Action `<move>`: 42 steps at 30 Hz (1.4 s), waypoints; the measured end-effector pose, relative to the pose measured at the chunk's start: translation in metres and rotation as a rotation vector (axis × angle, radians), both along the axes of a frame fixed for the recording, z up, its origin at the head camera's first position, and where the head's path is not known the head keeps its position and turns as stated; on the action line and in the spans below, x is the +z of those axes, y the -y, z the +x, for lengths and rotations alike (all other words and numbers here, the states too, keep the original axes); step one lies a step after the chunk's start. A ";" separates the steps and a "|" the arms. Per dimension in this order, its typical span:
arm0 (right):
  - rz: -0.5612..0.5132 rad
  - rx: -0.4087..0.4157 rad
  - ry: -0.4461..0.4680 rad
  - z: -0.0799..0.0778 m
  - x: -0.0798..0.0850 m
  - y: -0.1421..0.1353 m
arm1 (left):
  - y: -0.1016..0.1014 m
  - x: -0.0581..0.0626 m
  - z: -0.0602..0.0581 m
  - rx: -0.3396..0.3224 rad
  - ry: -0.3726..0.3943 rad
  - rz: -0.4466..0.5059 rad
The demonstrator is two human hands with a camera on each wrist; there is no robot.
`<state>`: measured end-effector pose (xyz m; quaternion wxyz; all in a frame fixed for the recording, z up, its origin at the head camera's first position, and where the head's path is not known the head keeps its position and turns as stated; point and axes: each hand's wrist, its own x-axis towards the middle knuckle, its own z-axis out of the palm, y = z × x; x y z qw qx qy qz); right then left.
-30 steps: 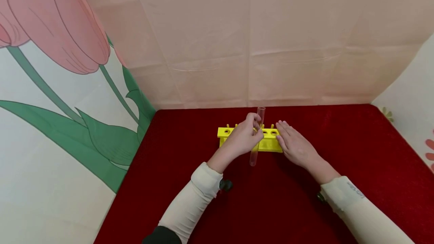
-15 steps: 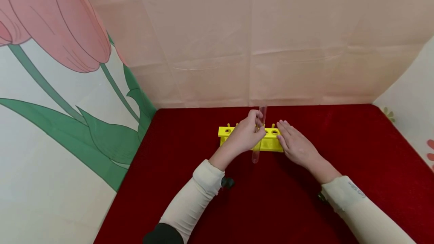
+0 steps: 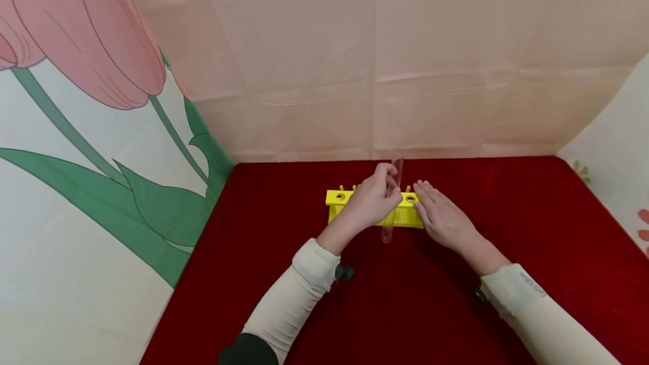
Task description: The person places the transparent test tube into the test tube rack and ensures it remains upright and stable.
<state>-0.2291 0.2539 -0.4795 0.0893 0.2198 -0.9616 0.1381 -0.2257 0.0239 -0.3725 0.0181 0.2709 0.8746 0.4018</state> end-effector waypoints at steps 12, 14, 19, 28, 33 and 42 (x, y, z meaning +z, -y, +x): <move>0.007 0.003 -0.001 -0.001 -0.002 0.000 | -0.002 0.000 0.000 0.006 -0.009 0.021; 0.009 0.001 0.006 -0.001 -0.002 0.000 | -0.003 0.000 0.000 0.008 -0.005 0.025; 0.012 -0.007 0.016 0.000 -0.002 0.000 | -0.004 0.001 0.000 0.015 0.008 0.028; 0.020 -0.008 0.007 0.001 -0.001 0.001 | -0.007 0.003 -0.002 0.022 0.006 0.033; 0.011 -0.007 -0.013 0.000 -0.002 0.001 | -0.008 0.005 -0.004 0.022 0.000 0.045; -0.001 -0.010 -0.009 0.001 -0.002 0.001 | -0.010 0.008 -0.007 0.038 0.011 0.034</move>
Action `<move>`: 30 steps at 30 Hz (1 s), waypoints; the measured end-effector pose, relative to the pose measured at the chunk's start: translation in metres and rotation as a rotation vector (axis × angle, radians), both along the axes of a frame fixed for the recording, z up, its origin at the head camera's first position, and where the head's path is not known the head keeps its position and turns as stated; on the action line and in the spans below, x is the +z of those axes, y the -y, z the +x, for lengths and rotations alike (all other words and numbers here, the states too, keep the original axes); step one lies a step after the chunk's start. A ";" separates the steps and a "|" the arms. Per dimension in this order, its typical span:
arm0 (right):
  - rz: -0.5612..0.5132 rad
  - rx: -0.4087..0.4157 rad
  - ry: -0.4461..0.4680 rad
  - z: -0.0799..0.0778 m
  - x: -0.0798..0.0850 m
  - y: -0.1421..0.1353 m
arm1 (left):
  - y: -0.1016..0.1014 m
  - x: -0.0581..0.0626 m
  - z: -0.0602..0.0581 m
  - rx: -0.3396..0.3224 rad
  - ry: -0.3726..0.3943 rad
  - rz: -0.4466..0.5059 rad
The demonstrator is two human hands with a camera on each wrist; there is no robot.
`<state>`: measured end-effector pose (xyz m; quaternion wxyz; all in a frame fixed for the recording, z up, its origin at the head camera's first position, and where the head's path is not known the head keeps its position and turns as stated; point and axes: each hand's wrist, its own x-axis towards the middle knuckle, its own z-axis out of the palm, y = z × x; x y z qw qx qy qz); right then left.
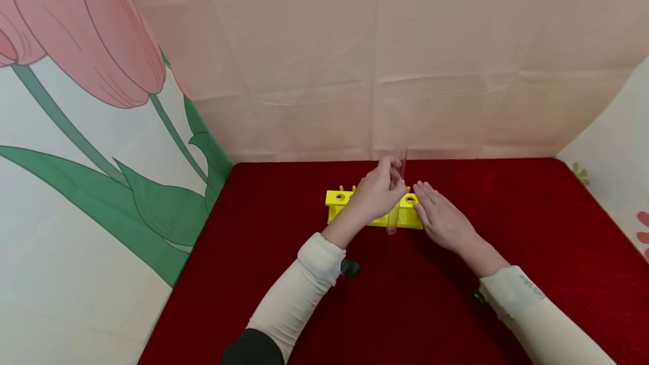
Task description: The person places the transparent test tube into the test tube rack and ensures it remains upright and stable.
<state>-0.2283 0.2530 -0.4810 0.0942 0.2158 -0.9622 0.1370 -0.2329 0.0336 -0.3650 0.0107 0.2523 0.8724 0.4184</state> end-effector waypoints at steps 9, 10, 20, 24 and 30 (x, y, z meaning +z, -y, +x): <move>-0.011 0.010 -0.028 0.001 0.000 0.000 | -0.004 0.001 -0.004 -0.007 -0.017 0.011; -0.013 0.010 -0.028 0.001 0.000 0.000 | -0.004 0.002 -0.004 -0.004 -0.014 0.013; 0.000 -0.003 0.031 0.000 0.000 0.001 | -0.003 0.011 -0.006 -0.002 0.016 0.034; 0.003 -0.001 0.025 -0.001 -0.001 0.001 | -0.004 0.013 -0.008 -0.009 0.012 0.056; 0.001 0.004 0.010 -0.001 0.000 0.000 | -0.006 0.017 -0.009 -0.007 0.013 0.064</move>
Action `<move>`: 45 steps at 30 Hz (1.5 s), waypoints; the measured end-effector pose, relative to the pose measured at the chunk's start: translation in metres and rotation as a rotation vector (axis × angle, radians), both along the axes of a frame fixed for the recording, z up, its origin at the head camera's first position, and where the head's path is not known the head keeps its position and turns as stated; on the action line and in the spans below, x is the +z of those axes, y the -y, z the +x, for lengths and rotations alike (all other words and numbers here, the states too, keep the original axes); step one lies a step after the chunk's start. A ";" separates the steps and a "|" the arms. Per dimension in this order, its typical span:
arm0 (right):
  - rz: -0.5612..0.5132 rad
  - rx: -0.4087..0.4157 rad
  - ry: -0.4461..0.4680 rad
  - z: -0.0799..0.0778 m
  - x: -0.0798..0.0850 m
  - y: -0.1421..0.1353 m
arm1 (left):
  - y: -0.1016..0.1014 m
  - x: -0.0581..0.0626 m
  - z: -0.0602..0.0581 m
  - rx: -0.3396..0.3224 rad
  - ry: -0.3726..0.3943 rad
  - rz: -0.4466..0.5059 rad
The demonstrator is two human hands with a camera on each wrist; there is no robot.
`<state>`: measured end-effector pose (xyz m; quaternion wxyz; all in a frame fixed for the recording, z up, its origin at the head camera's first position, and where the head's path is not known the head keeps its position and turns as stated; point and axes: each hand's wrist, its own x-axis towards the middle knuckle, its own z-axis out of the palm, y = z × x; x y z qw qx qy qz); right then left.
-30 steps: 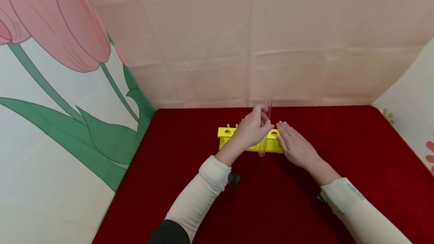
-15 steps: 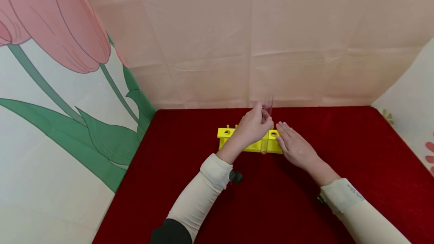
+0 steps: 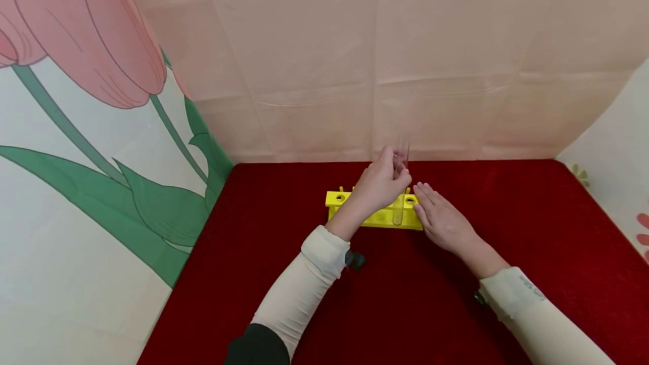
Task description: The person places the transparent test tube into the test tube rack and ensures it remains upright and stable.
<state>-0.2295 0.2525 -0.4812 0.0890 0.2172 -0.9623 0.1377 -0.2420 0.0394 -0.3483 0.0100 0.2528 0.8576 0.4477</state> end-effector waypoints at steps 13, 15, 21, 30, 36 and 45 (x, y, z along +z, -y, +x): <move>-0.006 0.005 -0.015 -0.001 -0.001 -0.003 | -0.007 0.003 -0.006 0.021 -0.004 -0.006; -0.006 0.008 -0.020 -0.001 -0.001 -0.003 | -0.008 0.004 -0.006 0.025 0.000 -0.001; 0.010 0.010 -0.025 0.000 0.001 -0.003 | -0.011 0.004 -0.010 0.031 -0.019 0.004; 0.005 -0.002 0.012 -0.001 0.002 -0.004 | -0.014 0.004 -0.012 0.044 -0.041 0.022; 0.000 -0.010 0.039 -0.001 0.002 -0.003 | -0.016 0.004 -0.014 0.047 -0.042 0.028; -0.009 0.002 0.019 0.000 0.000 -0.002 | -0.018 0.004 -0.015 0.045 -0.029 0.060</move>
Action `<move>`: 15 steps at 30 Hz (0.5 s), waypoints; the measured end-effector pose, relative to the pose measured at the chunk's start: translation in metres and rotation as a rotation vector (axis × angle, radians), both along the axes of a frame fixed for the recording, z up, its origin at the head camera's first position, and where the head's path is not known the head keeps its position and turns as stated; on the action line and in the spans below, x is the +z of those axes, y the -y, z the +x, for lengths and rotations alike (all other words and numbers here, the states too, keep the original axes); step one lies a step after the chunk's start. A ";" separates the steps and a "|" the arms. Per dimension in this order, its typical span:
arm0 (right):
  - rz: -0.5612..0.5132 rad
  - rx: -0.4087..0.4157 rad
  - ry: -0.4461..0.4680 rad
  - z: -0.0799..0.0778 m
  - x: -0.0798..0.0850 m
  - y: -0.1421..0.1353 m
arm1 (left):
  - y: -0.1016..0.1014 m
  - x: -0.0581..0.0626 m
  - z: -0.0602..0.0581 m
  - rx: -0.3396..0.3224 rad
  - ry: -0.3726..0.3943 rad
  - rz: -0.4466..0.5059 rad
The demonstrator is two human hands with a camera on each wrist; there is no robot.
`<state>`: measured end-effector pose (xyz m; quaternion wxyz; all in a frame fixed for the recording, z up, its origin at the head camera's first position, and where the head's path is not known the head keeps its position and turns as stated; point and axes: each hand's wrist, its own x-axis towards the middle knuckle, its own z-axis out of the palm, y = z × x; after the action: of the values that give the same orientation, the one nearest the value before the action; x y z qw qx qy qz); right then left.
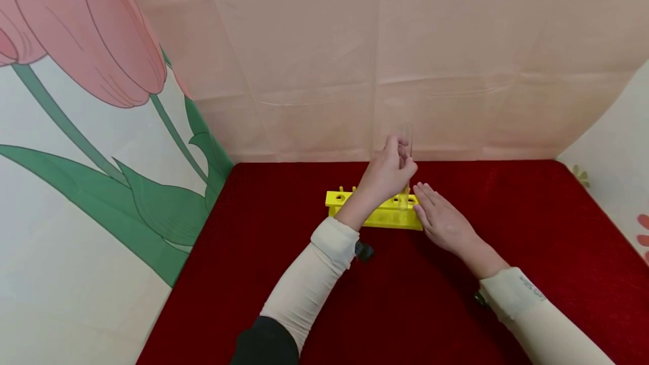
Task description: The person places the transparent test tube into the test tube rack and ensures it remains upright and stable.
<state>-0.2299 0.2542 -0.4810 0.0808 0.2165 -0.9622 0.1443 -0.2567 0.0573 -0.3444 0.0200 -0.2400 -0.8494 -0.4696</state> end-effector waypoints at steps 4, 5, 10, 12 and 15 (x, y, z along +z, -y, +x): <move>-0.006 0.005 -0.015 0.001 0.000 0.000 | -0.001 -0.001 -0.002 0.009 0.014 0.002; -0.006 0.007 -0.024 0.001 0.000 0.001 | -0.001 -0.001 -0.002 0.013 0.013 0.002; -0.012 0.022 -0.073 0.002 -0.001 0.001 | -0.003 -0.003 -0.004 0.025 -0.025 0.003; -0.015 0.025 -0.083 0.002 -0.001 0.001 | -0.004 -0.004 -0.005 0.026 -0.036 0.009; -0.017 0.025 -0.090 0.002 -0.001 0.000 | -0.005 -0.004 -0.005 0.027 -0.040 0.022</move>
<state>-0.2278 0.2538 -0.4822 0.1241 0.2340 -0.9535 0.1438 -0.2615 0.0626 -0.3483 0.0459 -0.2377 -0.8468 -0.4737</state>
